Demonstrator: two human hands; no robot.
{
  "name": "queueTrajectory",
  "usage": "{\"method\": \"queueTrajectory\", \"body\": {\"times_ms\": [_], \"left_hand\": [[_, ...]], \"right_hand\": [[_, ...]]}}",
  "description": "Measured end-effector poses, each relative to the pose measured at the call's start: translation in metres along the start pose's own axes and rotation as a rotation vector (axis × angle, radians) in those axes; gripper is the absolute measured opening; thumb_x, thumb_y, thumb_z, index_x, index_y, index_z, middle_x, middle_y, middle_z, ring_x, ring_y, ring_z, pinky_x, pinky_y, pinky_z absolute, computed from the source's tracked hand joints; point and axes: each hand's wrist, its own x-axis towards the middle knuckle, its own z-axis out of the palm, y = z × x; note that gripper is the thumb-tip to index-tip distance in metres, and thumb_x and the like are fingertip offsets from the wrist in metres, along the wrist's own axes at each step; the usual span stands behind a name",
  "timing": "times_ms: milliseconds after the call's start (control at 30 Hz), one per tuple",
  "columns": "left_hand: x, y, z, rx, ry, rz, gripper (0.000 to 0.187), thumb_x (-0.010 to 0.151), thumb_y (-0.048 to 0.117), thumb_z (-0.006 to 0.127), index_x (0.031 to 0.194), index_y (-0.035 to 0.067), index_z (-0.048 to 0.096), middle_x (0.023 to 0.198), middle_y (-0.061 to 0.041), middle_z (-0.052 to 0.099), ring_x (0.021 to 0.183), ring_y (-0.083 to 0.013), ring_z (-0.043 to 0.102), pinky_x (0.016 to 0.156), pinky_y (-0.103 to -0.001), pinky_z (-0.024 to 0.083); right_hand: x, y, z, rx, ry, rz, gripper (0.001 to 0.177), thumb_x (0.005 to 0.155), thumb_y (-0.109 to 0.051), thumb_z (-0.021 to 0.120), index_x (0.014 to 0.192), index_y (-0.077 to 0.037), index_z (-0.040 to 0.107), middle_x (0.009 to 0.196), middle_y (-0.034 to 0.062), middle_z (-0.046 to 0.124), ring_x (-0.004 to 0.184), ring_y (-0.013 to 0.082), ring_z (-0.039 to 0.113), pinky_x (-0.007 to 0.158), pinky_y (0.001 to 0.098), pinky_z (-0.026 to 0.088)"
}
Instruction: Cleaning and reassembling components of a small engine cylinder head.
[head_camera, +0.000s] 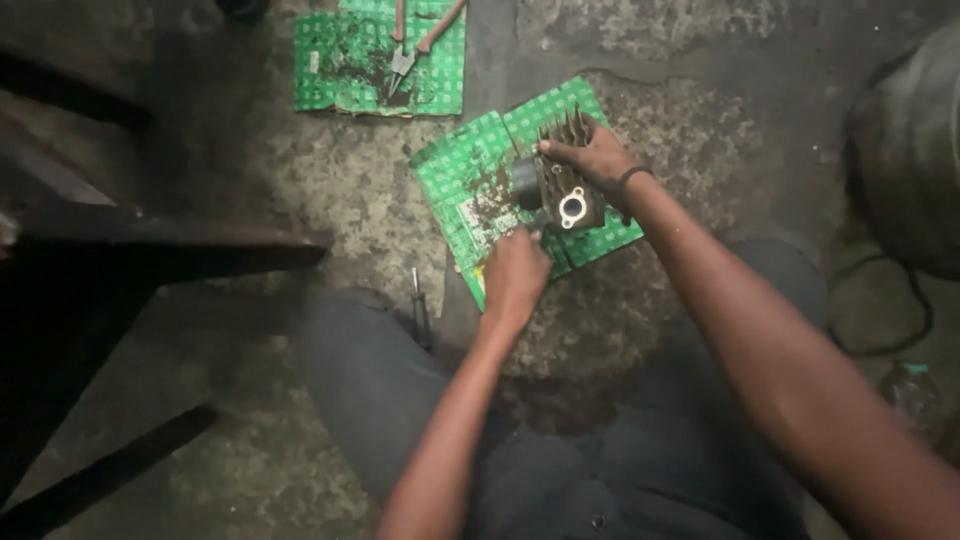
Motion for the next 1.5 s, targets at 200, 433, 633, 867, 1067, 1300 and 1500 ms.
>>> {"method": "queueTrajectory", "body": {"times_ms": [200, 433, 633, 867, 1067, 1300, 1500], "left_hand": [[-0.005, 0.035, 0.000, 0.109, 0.004, -0.049, 0.022, 0.098, 0.016, 0.054, 0.098, -0.003, 0.063, 0.083, -0.029, 0.071, 0.080, -0.0491, 0.070, 0.072, -0.060, 0.055], [-0.016, 0.034, 0.033, 0.286, -0.006, -0.020, 0.022, 0.093, 0.008, 0.055, 0.110, -0.006, 0.058, 0.084, -0.025, 0.073, 0.082, -0.0460, 0.073, 0.074, -0.056, 0.059], [-0.023, 0.016, 0.050, 0.128, -0.104, -0.065, 0.018, 0.087, 0.010, 0.058, 0.095, -0.002, 0.070, 0.095, -0.028, 0.072, 0.091, -0.0494, 0.070, 0.081, -0.058, 0.057], [-0.014, 0.039, 0.007, -0.012, -0.044, -0.204, 0.027, 0.097, 0.016, 0.052, 0.097, -0.004, 0.069, 0.093, -0.031, 0.070, 0.087, -0.0519, 0.069, 0.078, -0.060, 0.054], [-0.001, 0.044, 0.007, -0.029, -0.059, -0.187, 0.030, 0.101, 0.019, 0.050, 0.096, -0.004, 0.068, 0.091, -0.033, 0.070, 0.088, -0.0533, 0.068, 0.080, -0.061, 0.053], [-0.011, 0.067, 0.013, 0.078, 0.025, -0.120, 0.020, 0.091, 0.004, 0.053, 0.100, -0.012, 0.059, 0.085, -0.031, 0.072, 0.083, -0.0488, 0.072, 0.074, -0.056, 0.058], [-0.006, 0.060, 0.036, 0.163, 0.066, -0.109, 0.017, 0.092, 0.003, 0.054, 0.101, -0.011, 0.060, 0.085, -0.029, 0.073, 0.080, -0.0445, 0.074, 0.069, -0.052, 0.060]], "right_hand": [[0.007, 0.023, 0.011, 0.141, 0.202, -0.068, 0.087, 0.077, -0.035, 0.090, 0.142, 0.003, 0.045, 0.124, 0.0087, 0.070, 0.111, 0.0159, 0.068, 0.097, 0.0305, 0.055], [0.000, 0.019, 0.013, 0.150, 0.233, -0.165, 0.081, 0.078, -0.033, 0.090, 0.138, 0.009, 0.056, 0.125, 0.0141, 0.071, 0.110, 0.0181, 0.069, 0.096, 0.0311, 0.056], [0.002, 0.019, 0.017, 0.064, 0.277, -0.122, 0.090, 0.078, -0.034, 0.091, 0.143, 0.010, 0.048, 0.127, 0.0143, 0.069, 0.112, 0.0184, 0.070, 0.096, 0.0308, 0.056], [-0.006, 0.013, 0.016, 0.152, 0.266, -0.139, 0.088, 0.076, -0.035, 0.090, 0.141, 0.011, 0.053, 0.128, 0.0179, 0.071, 0.112, 0.0204, 0.069, 0.097, 0.0346, 0.056], [0.014, 0.032, 0.008, 0.042, 0.311, -0.167, 0.093, 0.075, -0.038, 0.091, 0.142, 0.012, 0.050, 0.131, 0.0182, 0.068, 0.117, 0.0211, 0.068, 0.102, 0.0331, 0.053], [0.008, 0.021, 0.010, 0.041, 0.324, -0.142, 0.096, 0.074, -0.039, 0.091, 0.143, 0.012, 0.048, 0.134, 0.0202, 0.067, 0.120, 0.0228, 0.068, 0.104, 0.0329, 0.053], [0.014, 0.026, 0.011, 0.052, 0.315, -0.158, 0.098, 0.073, -0.040, 0.092, 0.144, 0.012, 0.047, 0.135, 0.0204, 0.066, 0.120, 0.0229, 0.067, 0.104, 0.0329, 0.053]]}}
